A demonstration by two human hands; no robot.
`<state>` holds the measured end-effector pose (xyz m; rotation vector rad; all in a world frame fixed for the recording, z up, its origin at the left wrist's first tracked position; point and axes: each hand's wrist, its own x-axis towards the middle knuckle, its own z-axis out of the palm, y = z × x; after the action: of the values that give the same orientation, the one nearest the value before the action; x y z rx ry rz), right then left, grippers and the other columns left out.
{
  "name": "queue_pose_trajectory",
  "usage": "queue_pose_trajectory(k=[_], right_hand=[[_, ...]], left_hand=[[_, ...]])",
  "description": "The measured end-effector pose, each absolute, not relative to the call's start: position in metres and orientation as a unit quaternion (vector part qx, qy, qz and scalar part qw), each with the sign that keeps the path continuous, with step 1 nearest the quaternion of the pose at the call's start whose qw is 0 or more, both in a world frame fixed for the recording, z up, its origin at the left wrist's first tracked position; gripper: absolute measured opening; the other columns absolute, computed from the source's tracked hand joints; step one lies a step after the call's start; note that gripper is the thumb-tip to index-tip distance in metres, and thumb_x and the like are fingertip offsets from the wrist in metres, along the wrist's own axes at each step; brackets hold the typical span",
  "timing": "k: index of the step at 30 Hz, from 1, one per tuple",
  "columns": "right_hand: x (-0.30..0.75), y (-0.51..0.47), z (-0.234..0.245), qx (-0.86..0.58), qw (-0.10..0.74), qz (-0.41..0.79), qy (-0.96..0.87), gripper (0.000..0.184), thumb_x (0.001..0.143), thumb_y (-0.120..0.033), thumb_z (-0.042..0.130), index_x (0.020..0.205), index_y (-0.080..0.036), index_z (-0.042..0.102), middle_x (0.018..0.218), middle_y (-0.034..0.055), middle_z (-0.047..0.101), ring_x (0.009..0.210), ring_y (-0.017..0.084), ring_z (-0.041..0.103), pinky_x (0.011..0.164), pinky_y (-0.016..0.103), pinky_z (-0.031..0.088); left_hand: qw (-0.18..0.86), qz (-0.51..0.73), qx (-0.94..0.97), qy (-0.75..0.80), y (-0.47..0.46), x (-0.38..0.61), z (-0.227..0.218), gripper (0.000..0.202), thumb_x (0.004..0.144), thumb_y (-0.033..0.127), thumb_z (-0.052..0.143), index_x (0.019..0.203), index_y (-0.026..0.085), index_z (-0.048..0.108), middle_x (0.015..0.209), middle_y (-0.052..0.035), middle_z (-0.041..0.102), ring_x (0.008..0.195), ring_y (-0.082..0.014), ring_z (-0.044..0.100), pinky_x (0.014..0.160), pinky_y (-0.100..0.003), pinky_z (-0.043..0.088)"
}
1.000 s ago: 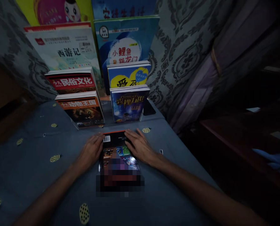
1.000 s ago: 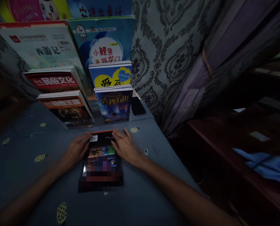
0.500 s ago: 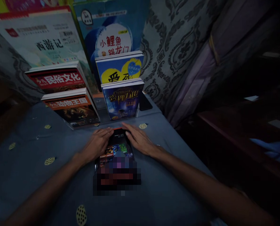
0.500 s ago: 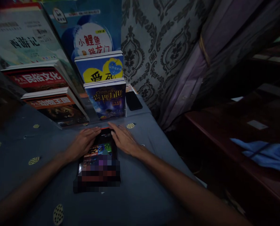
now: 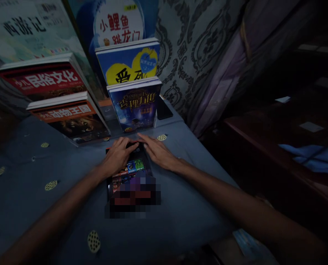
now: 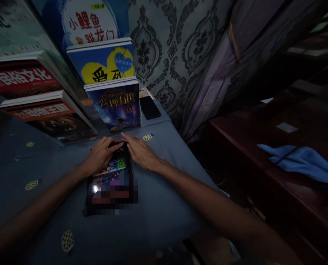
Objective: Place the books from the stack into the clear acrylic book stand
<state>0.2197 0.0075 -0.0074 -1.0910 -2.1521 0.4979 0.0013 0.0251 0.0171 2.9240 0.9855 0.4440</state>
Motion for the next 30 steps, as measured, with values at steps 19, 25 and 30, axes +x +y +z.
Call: queue_pose_trajectory(k=[19,25,30], right_hand=[[0.217,0.008,-0.01,-0.416,0.305,0.163,-0.841,0.049,0.092,-0.011,0.041,0.14,-0.015,0.048,0.132,0.0118,0.065,0.122,0.024,0.06,0.114,0.055,0.035],[0.217,0.008,-0.01,-0.414,0.295,0.165,-0.845,0.048,0.092,-0.011,0.045,0.14,-0.017,0.049,0.134,0.0115,0.063,0.124,0.025,0.058,0.115,0.057,0.032],[0.216,0.007,-0.011,-0.418,0.294,0.155,-0.846,0.048,0.095,-0.012,0.044,0.143,-0.018,0.046,0.134,0.0106,0.062,0.125,0.024,0.057,0.116,0.054,0.033]], left_hand=[[0.039,0.133,0.954,0.265,-0.012,0.007,0.02,0.049,0.093,0.005,0.04,0.136,0.024,0.057,0.126,-0.0104,0.055,0.116,-0.0264,0.048,0.098,-0.047,0.043],[0.074,0.142,0.957,0.24,-0.036,0.009,0.02,0.049,0.092,0.005,0.043,0.133,0.026,0.059,0.125,-0.0112,0.056,0.116,-0.0271,0.047,0.1,-0.05,0.042],[0.096,0.134,0.962,0.217,-0.062,0.012,0.027,0.049,0.093,0.006,0.043,0.137,0.026,0.055,0.123,-0.0108,0.056,0.113,-0.0261,0.048,0.098,-0.049,0.044]])
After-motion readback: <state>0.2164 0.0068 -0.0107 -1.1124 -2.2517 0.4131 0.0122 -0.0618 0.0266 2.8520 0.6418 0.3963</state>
